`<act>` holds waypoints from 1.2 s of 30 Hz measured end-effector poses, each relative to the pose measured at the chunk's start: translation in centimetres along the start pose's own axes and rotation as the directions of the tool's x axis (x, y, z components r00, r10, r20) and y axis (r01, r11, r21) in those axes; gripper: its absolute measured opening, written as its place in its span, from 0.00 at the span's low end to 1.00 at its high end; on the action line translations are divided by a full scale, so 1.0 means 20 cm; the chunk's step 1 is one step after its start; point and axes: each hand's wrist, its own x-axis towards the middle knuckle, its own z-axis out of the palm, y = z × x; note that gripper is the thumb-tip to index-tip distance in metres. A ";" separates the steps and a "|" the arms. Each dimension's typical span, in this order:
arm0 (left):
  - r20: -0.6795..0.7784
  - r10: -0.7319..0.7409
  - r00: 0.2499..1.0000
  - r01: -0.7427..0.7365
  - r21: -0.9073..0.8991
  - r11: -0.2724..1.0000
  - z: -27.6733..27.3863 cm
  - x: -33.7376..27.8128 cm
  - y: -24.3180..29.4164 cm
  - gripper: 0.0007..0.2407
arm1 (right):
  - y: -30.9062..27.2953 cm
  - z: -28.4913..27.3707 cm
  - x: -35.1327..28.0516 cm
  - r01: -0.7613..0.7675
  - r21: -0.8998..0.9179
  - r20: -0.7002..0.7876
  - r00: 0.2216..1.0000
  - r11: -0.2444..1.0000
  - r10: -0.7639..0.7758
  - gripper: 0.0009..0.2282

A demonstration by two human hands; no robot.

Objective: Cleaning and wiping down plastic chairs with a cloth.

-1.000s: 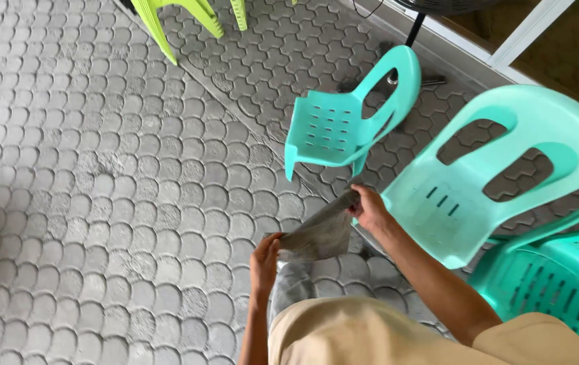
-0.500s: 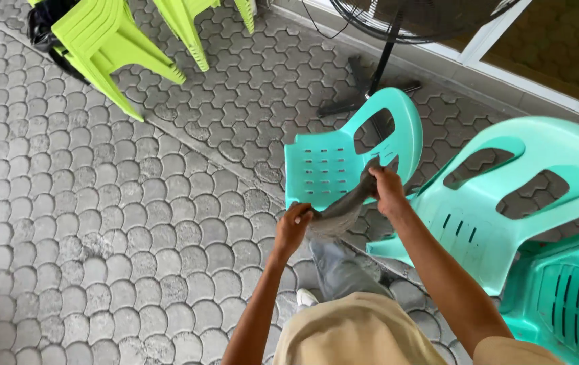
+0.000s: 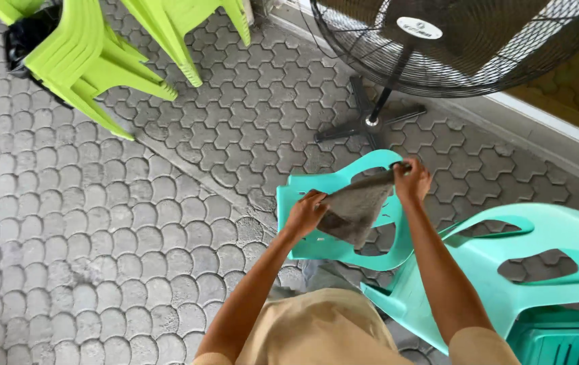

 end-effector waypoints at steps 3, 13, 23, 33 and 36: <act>0.054 0.040 0.998 -0.043 0.062 0.997 0.07 0.13 -0.02 0.10 | 0.06 -0.03 -0.12 -0.303 -0.254 0.171 0.921 0.919 0.351 0.32; 0.140 -0.048 0.989 0.043 0.037 0.998 0.19 0.00 -0.32 0.12 | 0.37 -0.12 -0.27 -0.408 -0.153 0.476 0.768 0.900 0.429 0.30; 0.137 -0.041 0.990 0.055 -0.105 0.993 -0.06 -0.64 -0.55 0.11 | -0.52 -0.42 -1.00 -0.309 0.135 0.422 0.877 0.941 0.228 0.27; 0.604 0.072 0.794 -0.027 -0.084 0.996 0.11 -1.45 -0.60 0.14 | -1.03 -0.77 -2.19 -0.590 0.298 0.400 0.791 0.750 0.463 0.16; 0.749 0.126 0.651 -0.126 -0.057 0.990 0.05 -1.61 -0.53 0.21 | -0.95 -0.87 -2.42 -0.557 0.291 0.433 0.802 0.778 0.412 0.19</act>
